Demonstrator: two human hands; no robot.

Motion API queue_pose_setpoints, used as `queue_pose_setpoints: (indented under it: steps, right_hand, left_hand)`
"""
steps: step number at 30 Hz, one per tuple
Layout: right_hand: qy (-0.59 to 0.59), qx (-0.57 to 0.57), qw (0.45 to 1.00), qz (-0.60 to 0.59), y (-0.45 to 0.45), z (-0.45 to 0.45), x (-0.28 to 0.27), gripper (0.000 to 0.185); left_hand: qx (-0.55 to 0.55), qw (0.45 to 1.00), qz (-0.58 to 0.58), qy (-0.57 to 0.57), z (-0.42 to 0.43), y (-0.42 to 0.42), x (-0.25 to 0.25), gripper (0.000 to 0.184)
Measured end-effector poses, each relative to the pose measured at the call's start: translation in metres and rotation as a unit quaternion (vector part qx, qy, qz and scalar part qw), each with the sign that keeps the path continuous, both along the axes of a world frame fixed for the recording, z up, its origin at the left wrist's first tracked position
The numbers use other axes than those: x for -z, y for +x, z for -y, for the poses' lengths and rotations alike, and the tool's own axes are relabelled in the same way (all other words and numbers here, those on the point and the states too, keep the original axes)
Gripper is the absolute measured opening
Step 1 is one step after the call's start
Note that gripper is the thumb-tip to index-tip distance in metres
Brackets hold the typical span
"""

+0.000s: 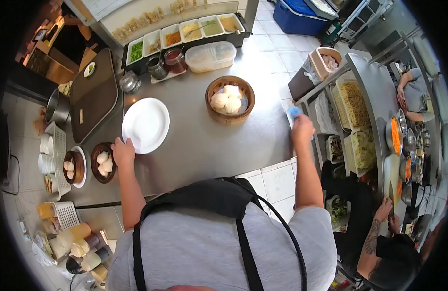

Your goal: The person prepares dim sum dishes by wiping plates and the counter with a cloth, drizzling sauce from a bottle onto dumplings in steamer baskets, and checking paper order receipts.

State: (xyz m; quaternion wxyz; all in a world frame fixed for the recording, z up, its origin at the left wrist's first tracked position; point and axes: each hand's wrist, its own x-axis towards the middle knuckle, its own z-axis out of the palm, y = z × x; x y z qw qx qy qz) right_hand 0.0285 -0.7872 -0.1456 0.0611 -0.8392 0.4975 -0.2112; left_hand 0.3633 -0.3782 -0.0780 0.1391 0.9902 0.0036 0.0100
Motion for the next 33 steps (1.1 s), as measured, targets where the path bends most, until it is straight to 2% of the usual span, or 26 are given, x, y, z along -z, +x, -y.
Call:
queue_pose_setpoints:
  steps: [1,3,5,7,9,12,15,16,17,19,22,26,28,29,33]
  right_hand:
    - [-0.030,0.041,0.998,0.039,0.002,0.013,-0.009,0.017]
    - [-0.020,0.035,0.991,0.127,0.022,0.028,-0.021,0.018]
    - [0.023,-0.052,0.993,0.106,0.055,0.028,-0.025,0.020]
    - [-0.047,-0.183,0.976,0.110,0.090,0.007,-0.023,0.019]
    - [-0.078,-0.241,0.966,0.045,0.116,-0.015,-0.006,0.019]
    - [0.006,-0.215,0.976,0.031,0.133,-0.008,-0.013,0.020]
    - [0.145,-0.259,0.942,0.157,0.166,0.018,-0.019,0.020]
    - [0.099,-0.302,0.933,0.170,0.179,0.016,-0.030,0.018]
    - [0.079,-0.339,0.930,0.119,0.193,0.012,-0.038,0.017]
    - [0.041,-0.408,0.912,0.017,0.212,0.007,-0.051,0.016]
    - [0.056,-0.400,0.913,-0.063,0.214,0.007,-0.065,0.018]
    - [0.054,-0.307,0.950,-0.031,0.178,-0.009,-0.067,0.017]
    - [0.074,-0.256,0.964,-0.019,0.153,-0.019,-0.065,0.017]
    - [0.077,-0.250,0.965,-0.002,0.141,-0.029,-0.064,0.017]
    - [0.097,-0.263,0.959,0.034,0.126,-0.044,-0.068,0.015]
  left_hand:
    - [0.061,0.998,0.015,-0.032,0.016,-0.003,-0.010,0.041]
    - [0.175,0.979,0.042,-0.093,0.054,-0.004,-0.022,0.042]
    - [0.281,0.930,-0.017,-0.236,0.111,0.004,-0.013,0.040]
    - [0.387,0.893,-0.068,-0.218,0.174,0.004,-0.013,0.038]
    - [0.452,0.863,-0.101,-0.200,0.223,-0.006,-0.006,0.037]
    - [0.521,0.836,-0.095,-0.147,0.265,-0.005,0.006,0.037]
    - [0.566,0.811,-0.118,-0.087,0.285,0.003,0.014,0.034]
    - [0.578,0.804,-0.130,-0.062,0.289,0.005,0.012,0.033]
    - [0.588,0.795,-0.143,-0.037,0.291,0.007,0.010,0.032]
    - [0.577,0.802,-0.150,-0.033,0.292,0.008,0.010,0.031]
    - [0.534,0.834,-0.132,-0.040,0.287,-0.003,0.006,0.030]
    - [0.496,0.859,-0.105,-0.069,0.277,-0.012,0.008,0.030]
    - [0.421,0.894,-0.135,-0.066,0.266,-0.023,0.002,0.034]
    - [0.383,0.910,-0.149,-0.063,0.260,-0.029,0.001,0.037]
    - [0.339,0.917,-0.207,-0.036,0.226,-0.046,0.011,0.053]
